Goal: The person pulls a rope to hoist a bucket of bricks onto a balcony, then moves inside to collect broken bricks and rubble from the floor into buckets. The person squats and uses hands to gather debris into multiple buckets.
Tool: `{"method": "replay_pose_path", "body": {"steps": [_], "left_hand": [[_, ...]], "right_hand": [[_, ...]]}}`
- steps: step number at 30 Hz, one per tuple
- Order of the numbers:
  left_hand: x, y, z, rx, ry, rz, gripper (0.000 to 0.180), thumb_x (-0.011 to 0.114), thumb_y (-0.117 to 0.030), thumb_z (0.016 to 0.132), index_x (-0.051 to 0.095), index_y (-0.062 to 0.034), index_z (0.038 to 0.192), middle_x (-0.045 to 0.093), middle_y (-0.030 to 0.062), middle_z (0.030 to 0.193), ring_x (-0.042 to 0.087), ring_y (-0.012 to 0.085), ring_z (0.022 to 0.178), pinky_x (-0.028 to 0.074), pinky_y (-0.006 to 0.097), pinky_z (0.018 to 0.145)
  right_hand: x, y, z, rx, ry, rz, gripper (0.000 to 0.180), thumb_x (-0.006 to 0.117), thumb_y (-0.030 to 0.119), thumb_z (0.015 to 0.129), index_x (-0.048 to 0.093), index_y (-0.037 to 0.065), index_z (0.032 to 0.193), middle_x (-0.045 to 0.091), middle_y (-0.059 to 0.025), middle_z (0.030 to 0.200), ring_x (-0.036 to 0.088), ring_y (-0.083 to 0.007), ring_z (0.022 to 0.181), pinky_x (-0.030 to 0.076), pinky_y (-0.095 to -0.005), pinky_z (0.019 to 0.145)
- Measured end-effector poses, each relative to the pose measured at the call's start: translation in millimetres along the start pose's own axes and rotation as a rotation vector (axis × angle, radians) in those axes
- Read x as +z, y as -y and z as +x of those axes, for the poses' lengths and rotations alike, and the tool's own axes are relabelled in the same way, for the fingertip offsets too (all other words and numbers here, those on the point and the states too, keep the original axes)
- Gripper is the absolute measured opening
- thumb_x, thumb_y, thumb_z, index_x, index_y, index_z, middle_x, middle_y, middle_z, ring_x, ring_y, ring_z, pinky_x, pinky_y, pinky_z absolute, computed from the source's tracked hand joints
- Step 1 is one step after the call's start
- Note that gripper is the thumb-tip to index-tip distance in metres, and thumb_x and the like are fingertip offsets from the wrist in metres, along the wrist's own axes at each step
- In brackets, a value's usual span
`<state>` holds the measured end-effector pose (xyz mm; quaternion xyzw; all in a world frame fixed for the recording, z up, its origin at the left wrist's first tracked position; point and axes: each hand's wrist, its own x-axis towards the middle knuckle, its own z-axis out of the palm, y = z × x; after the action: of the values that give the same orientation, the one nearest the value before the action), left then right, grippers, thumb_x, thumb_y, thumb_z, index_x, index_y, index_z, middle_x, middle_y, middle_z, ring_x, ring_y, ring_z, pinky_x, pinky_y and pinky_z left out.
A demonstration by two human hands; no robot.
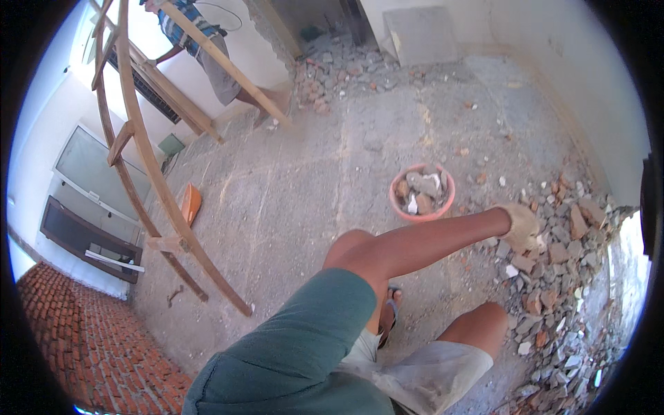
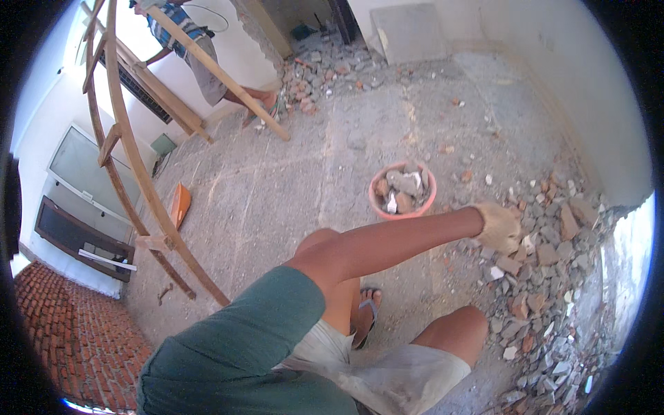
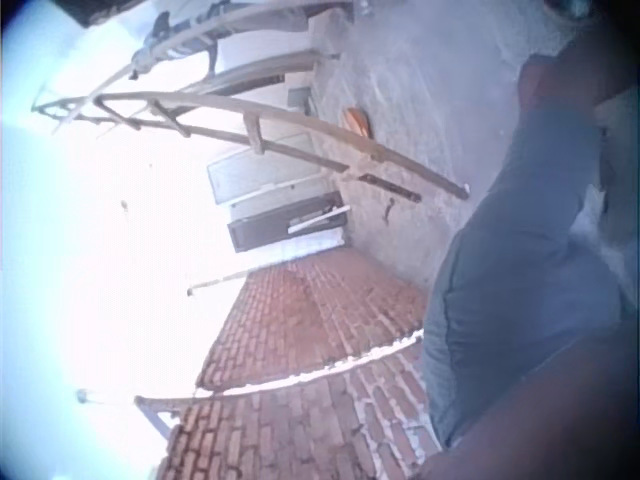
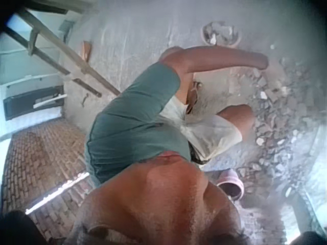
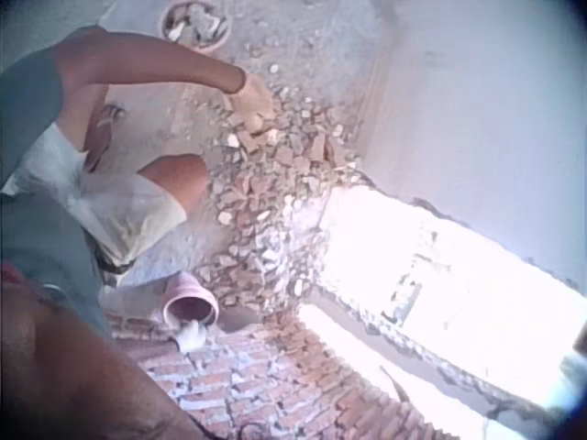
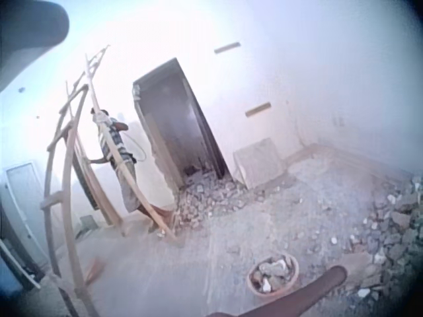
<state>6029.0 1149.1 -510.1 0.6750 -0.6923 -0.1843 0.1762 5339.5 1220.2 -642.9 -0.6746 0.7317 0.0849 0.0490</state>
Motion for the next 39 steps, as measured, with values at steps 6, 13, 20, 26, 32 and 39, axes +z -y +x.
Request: {"method": "replay_pose_path", "body": {"steps": [6,13,20,26,32,39], "left_hand": [[5.7,0.9,-43.8,-0.106,0.189,-0.053,0.048,0.061,-0.045,0.094,0.069,0.0008,0.106,0.071,0.0264,0.101,0.069,0.0407,0.098,0.054,0.048,0.088],[-6.0,39.3,-57.1,0.645,-0.089,0.484,0.015,0.062,-0.02,0.09,0.072,-0.0102,0.093,0.072,0.0139,0.095,0.073,0.0319,0.091,0.058,0.045,0.077],[-10.3,-55.2,-41.0,-0.077,0.144,-0.143,0.043,0.065,-0.042,0.094,0.07,-0.0047,0.116,0.07,0.0157,0.119,0.067,0.0344,0.103,0.051,0.043,0.094],[27.5,-56.6,-40.8,-0.062,-0.381,-0.074,0.064,0.069,-0.044,0.093,0.061,-0.0019,0.14,0.06,0.0198,0.144,0.059,0.033,0.133,0.045,0.042,0.108],[62.6,3.8,-67.7,-0.484,-0.651,-0.444,0.058,0.064,-0.03,0.097,0.053,-0.0022,0.147,0.052,0.0249,0.151,0.051,0.0425,0.138,0.042,0.047,0.112],[165.7,67.1,-175.6,-0.794,-0.921,-0.008,0.037,0.064,-0.016,0.096,0.066,-0.0016,0.129,0.066,0.0215,0.125,0.058,0.0392,0.124,0.046,0.048,0.105]], "right_hand": [[-30.4,25.1,20.3,0.024,-0.102,0.146,0.033,0.07,0.035,0.089,0.071,0.004,0.103,0.072,-0.0162,0.095,0.069,-0.0335,0.085,0.058,-0.0452,0.079],[-157.5,-3.9,51.6,-0.517,-0.799,-0.078,0.038,0.072,0.032,0.093,0.065,0.003,0.116,0.07,-0.0157,0.105,0.066,-0.0324,0.095,0.058,-0.0435,0.087],[-229.2,202.6,55.0,-0.585,-0.44,1.122,0.039,0.077,0.007,0.08,0.064,0.008,0.117,0.069,-0.01,0.112,0.066,-0.0245,0.102,0.052,-0.0367,0.093],[-259.3,353.4,24.5,-0.225,0.752,2.36,0.009,0.061,0.003,0.096,0.055,0.005,0.103,0.061,-0.0036,0.091,0.061,-0.0095,0.067,0.055,-0.0266,0.062],[-205.9,454.4,8.9,-0.274,1.171,2.113,0.015,0.064,0.008,0.095,0.056,0.007,0.107,0.061,-0.0051,0.089,0.061,-0.0125,0.066,0.06,-0.034,0.063],[-96.2,517.2,-40.1,-0.242,1.341,1.694,0.017,0.065,0.009,0.093,0.059,0.004,0.108,0.058,-0.003,0.085,0.06,-0.0129,0.066,0.063,-0.0388,0.068]]}}
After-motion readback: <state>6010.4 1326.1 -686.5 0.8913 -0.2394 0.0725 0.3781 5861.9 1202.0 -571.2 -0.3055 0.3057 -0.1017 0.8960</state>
